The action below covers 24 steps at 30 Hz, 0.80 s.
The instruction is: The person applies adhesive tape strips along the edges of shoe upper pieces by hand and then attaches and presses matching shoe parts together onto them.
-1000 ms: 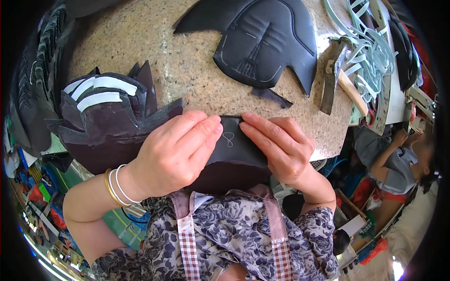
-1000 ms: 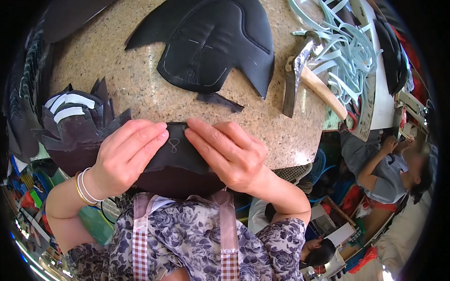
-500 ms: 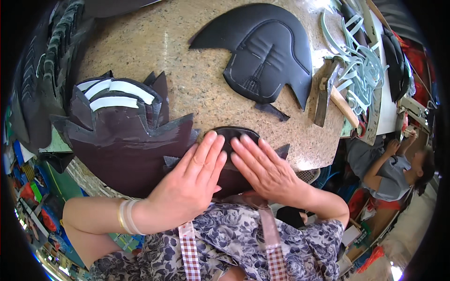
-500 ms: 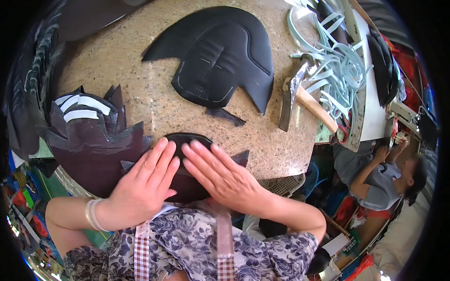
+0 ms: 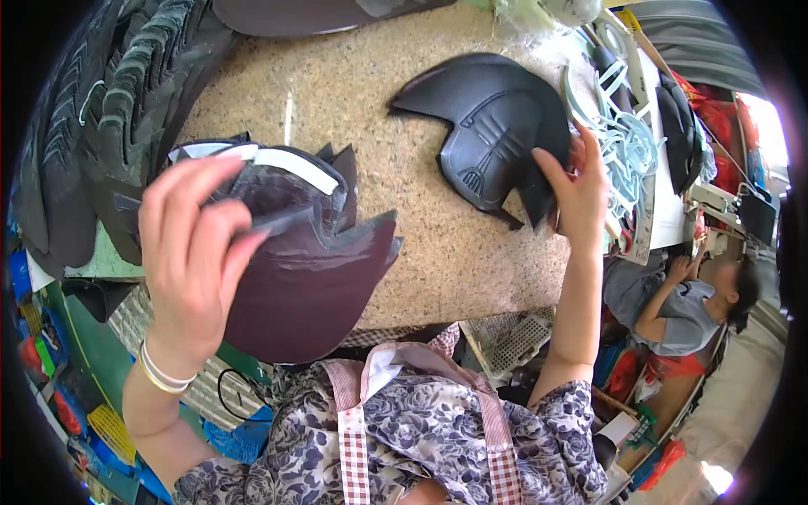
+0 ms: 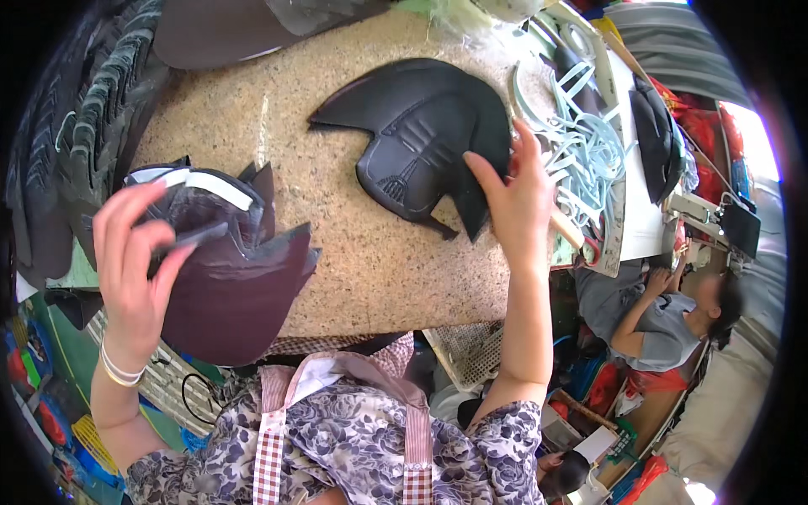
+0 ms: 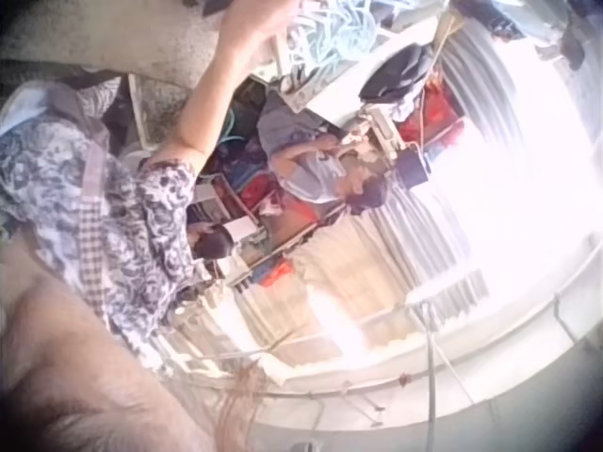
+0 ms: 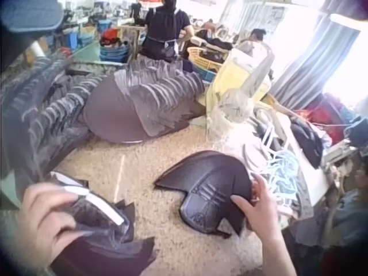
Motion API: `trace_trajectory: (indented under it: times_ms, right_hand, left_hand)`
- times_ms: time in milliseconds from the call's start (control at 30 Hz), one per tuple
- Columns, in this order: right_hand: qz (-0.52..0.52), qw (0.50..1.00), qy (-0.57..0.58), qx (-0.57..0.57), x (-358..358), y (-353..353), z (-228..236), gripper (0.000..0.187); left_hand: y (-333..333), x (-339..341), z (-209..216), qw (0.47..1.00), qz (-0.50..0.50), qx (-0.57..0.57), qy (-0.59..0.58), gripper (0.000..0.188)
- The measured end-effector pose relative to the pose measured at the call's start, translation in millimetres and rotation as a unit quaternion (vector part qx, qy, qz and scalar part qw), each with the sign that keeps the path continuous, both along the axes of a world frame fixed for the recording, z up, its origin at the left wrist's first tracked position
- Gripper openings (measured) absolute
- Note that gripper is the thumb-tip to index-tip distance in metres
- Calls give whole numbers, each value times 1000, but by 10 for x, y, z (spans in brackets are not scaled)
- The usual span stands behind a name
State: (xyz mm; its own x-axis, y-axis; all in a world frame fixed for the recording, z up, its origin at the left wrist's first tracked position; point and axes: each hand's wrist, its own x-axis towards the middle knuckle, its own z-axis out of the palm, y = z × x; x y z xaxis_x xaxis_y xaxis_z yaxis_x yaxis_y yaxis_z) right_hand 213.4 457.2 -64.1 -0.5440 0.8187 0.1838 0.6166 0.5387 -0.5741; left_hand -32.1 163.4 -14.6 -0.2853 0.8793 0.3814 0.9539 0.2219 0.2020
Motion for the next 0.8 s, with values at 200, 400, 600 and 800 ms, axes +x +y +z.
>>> trace_trajectory:
  times_ms: [200,400,600,800]
  right_hand:
    - [330,936,63,102,-208,-1086,766,93]
    - [376,923,-30,81,-35,-1160,568,52]
    - [406,914,1,-5,68,-1215,424,37]
    - [210,976,-58,0,370,-1421,116,32]
  left_hand:
    - [65,233,458,910,-153,-70,-378,31]
    - [346,361,193,570,-226,-249,-749,35]
    - [491,609,-30,652,-189,-346,-647,46]
    - [702,684,-149,938,-312,8,-151,25]
